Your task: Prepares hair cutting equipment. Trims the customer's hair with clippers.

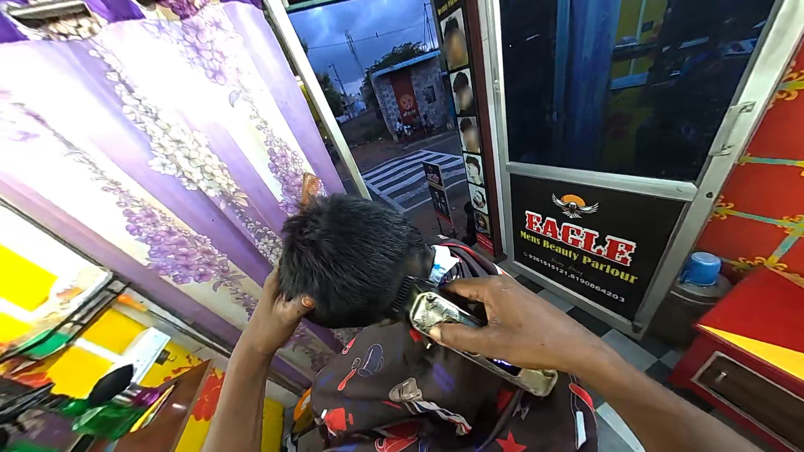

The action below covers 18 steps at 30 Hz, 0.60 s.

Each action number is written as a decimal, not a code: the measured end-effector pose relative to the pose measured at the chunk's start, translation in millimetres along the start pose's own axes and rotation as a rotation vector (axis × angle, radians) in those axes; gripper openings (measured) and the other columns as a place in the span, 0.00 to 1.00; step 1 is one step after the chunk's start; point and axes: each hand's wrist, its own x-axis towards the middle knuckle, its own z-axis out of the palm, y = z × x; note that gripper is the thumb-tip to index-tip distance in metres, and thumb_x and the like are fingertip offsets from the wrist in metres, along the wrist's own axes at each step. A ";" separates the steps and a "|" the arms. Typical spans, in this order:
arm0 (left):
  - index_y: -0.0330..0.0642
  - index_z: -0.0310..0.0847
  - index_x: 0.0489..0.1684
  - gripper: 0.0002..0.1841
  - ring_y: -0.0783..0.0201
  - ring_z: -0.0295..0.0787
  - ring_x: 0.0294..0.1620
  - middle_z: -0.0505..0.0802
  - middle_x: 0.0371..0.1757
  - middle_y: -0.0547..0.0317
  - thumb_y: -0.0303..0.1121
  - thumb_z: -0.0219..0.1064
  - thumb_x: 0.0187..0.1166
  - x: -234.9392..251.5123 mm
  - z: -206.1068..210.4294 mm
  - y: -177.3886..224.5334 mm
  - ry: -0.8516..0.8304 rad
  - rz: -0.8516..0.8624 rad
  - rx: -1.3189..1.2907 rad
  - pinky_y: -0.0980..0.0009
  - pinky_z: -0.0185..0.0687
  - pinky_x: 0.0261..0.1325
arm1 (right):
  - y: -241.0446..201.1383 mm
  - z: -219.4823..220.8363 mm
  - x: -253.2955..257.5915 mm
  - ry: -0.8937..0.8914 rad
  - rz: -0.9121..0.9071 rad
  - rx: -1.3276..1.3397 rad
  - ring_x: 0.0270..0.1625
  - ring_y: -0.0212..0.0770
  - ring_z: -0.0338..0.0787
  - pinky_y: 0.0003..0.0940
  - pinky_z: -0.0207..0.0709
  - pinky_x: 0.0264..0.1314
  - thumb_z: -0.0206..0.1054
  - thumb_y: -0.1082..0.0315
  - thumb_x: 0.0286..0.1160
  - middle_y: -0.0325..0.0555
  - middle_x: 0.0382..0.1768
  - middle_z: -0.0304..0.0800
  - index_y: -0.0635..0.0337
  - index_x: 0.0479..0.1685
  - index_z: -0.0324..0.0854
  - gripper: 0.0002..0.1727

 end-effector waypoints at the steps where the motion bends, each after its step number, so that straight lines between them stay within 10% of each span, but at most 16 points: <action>1: 0.59 0.71 0.71 0.48 0.88 0.85 0.55 0.89 0.52 0.88 0.80 0.69 0.51 -0.7 0.8 0.0 0.003 -0.005 -0.006 0.83 0.83 0.60 | 4.8 -2.7 -0.1 -0.018 0.052 -0.014 0.39 0.27 0.88 0.34 0.83 0.43 0.69 0.35 0.71 0.30 0.37 0.90 0.42 0.53 0.89 0.25; 8: 0.64 0.74 0.65 0.44 0.90 0.86 0.51 0.90 0.48 0.91 0.78 0.73 0.49 -4.0 4.9 6.3 0.040 -0.055 -0.025 0.86 0.83 0.55 | -11.0 -2.7 6.9 -0.023 -0.036 -0.039 0.37 0.26 0.87 0.33 0.82 0.39 0.69 0.33 0.70 0.29 0.33 0.89 0.43 0.50 0.88 0.26; 14: 0.61 0.73 0.69 0.47 0.88 0.86 0.54 0.90 0.52 0.90 0.77 0.74 0.48 -3.3 -0.7 15.4 -0.003 -0.048 0.052 0.83 0.84 0.58 | 14.1 23.9 -7.5 0.270 -0.532 -0.280 0.38 0.32 0.92 0.36 0.85 0.34 0.69 0.39 0.72 0.35 0.41 0.94 0.49 0.61 0.86 0.28; 18: 0.61 0.74 0.69 0.50 0.90 0.84 0.56 0.90 0.54 0.90 0.80 0.73 0.45 -4.7 -8.7 7.1 -0.078 0.016 0.027 0.83 0.83 0.60 | 33.6 44.8 -39.1 0.326 -0.394 0.323 0.46 0.29 0.94 0.30 0.92 0.48 0.72 0.46 0.76 0.36 0.49 0.95 0.50 0.69 0.84 0.26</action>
